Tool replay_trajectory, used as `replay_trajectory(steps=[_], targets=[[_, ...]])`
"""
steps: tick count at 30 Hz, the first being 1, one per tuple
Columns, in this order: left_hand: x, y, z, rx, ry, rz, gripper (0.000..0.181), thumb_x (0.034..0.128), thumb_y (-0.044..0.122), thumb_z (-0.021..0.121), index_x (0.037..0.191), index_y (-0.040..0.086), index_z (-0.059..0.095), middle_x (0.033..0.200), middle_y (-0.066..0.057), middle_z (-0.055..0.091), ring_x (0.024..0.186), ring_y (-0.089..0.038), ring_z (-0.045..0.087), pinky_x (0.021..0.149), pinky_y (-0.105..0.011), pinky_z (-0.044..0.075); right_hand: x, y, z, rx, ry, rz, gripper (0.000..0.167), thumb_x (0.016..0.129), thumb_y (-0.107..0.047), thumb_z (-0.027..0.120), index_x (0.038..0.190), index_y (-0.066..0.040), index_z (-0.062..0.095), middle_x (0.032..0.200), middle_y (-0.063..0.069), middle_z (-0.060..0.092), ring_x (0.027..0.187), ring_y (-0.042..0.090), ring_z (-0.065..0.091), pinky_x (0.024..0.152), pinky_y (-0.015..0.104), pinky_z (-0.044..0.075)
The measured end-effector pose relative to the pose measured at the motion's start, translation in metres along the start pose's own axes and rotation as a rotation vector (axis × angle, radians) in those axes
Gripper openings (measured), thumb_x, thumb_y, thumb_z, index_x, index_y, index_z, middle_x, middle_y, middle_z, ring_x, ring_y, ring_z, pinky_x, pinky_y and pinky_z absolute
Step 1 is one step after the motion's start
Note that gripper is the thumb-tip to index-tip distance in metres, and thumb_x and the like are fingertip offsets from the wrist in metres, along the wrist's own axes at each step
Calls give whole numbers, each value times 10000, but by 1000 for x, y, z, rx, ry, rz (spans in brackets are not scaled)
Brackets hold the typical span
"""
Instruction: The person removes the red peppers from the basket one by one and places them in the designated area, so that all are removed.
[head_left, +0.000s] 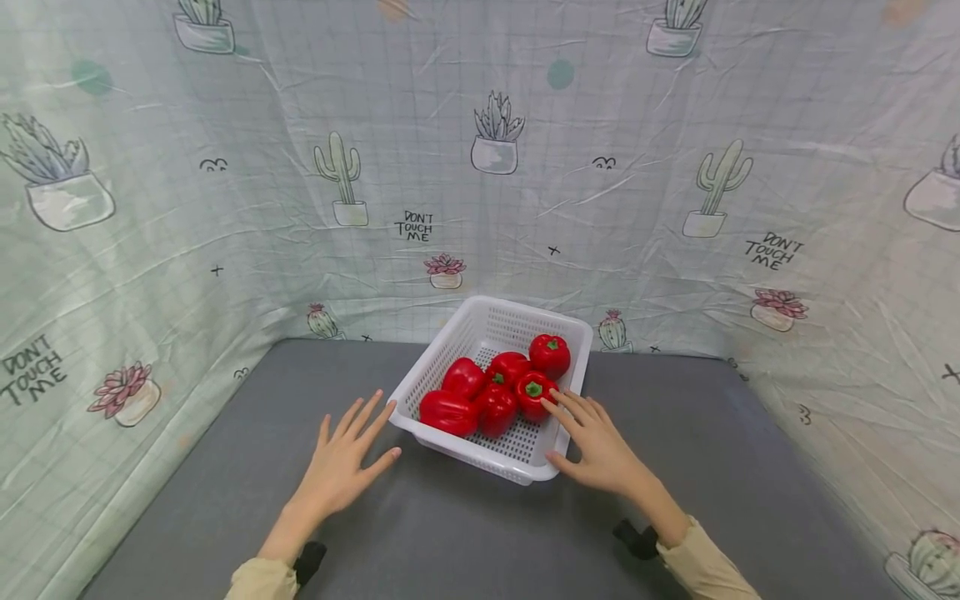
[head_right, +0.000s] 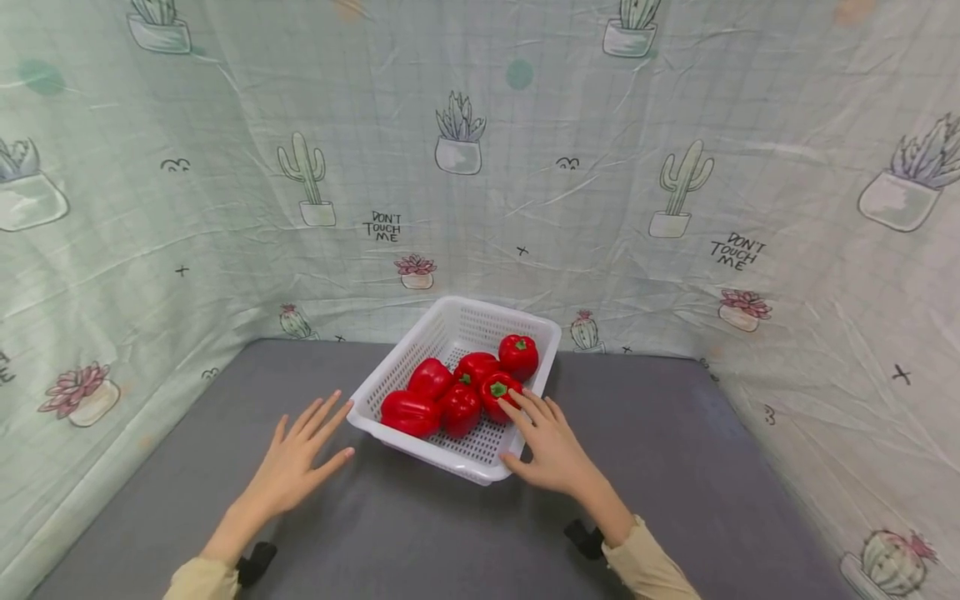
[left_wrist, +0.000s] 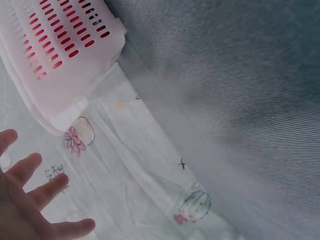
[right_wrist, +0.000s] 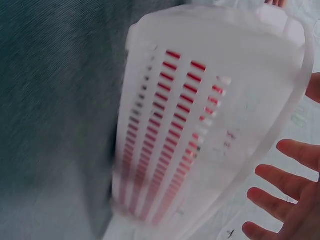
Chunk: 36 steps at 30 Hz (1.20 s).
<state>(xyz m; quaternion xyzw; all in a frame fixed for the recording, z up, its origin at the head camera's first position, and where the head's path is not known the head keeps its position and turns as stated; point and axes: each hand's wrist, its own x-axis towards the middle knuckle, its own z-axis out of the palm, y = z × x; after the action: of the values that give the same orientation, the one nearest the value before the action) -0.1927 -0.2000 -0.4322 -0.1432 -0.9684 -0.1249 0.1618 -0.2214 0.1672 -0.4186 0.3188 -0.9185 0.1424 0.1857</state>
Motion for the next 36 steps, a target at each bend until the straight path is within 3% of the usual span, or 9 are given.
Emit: replay_trajectory(steps=[13,26,36], targets=[[22,6,7,4,29,63,633,835,482,513,1394,261,313,1475,-28,257,1334,-310,233,986,-646,115,25,-24,11,26,9,0,727,742,-393,656,1362,-140,374,1382,81,403,1272,259,342,1009,524,272],[41,-1,21,14,3,30,611,858,491,455,1399,252,302,1474,-43,261,1335,-333,221,990,-651,94,50,-51,23,30,28,7,693,763,-371,651,1354,-129,383,1373,98,413,1253,288,364,1024,514,250],[45,-4,33,19,-16,19,656,862,493,448,1414,185,272,1468,-26,278,1336,-351,200,964,-678,101,71,-69,39,-2,5,61,686,756,-390,654,1346,-160,391,1338,89,434,1252,293,355,1007,522,274]])
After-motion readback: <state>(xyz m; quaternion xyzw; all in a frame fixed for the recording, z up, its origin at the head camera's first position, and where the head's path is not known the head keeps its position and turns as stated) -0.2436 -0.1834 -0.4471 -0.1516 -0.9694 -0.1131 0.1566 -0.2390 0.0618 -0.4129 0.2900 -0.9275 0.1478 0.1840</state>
